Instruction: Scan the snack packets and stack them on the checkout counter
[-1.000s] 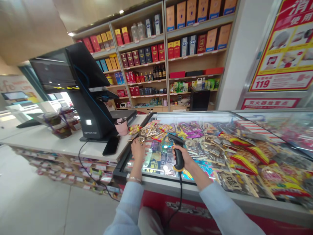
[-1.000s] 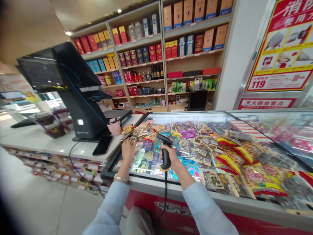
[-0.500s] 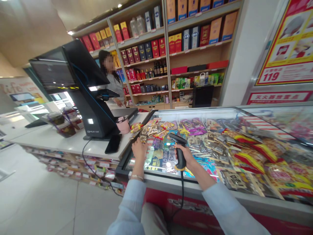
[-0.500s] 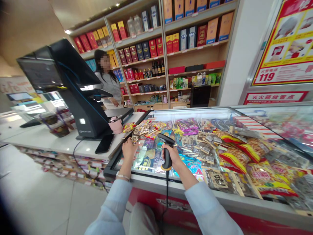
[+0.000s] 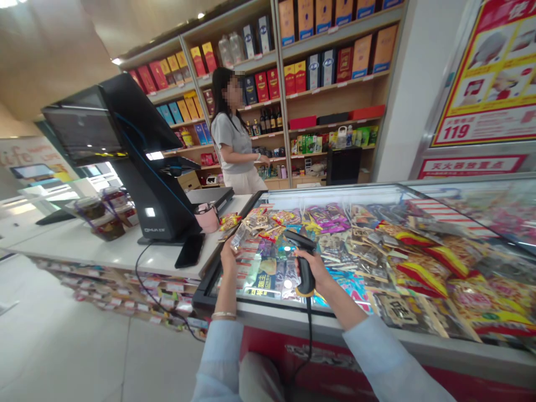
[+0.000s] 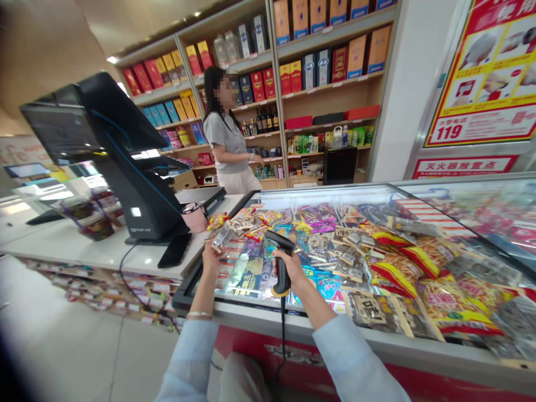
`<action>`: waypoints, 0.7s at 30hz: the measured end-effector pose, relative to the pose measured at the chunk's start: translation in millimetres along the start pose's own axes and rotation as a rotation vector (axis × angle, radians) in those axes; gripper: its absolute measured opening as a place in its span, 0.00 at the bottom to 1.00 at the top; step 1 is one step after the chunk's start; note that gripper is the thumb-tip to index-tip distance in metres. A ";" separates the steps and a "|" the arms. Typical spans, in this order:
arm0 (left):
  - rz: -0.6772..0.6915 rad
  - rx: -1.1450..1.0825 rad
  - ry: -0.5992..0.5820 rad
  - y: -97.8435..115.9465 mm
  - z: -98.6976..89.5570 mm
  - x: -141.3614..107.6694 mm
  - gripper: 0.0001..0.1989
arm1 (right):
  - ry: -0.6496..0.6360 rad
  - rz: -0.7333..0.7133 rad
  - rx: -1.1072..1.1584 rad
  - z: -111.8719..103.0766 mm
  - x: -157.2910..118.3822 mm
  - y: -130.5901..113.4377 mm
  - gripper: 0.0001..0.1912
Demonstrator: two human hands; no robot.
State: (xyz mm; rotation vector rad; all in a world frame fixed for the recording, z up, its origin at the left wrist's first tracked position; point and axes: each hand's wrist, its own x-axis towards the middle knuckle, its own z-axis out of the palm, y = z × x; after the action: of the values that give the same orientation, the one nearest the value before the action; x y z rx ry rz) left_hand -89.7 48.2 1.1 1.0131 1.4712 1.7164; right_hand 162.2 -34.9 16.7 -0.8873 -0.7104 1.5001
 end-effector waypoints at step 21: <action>0.178 -0.395 -0.482 19.4 8.0 -32.0 0.30 | -0.198 -0.080 -0.101 7.4 -16.4 -8.3 0.14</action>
State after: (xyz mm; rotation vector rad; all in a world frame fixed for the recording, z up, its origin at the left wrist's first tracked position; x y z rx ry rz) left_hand -66.9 21.5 16.4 1.2490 0.7237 1.6420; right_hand 160.6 -49.8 29.7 -0.7820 -0.9631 1.5042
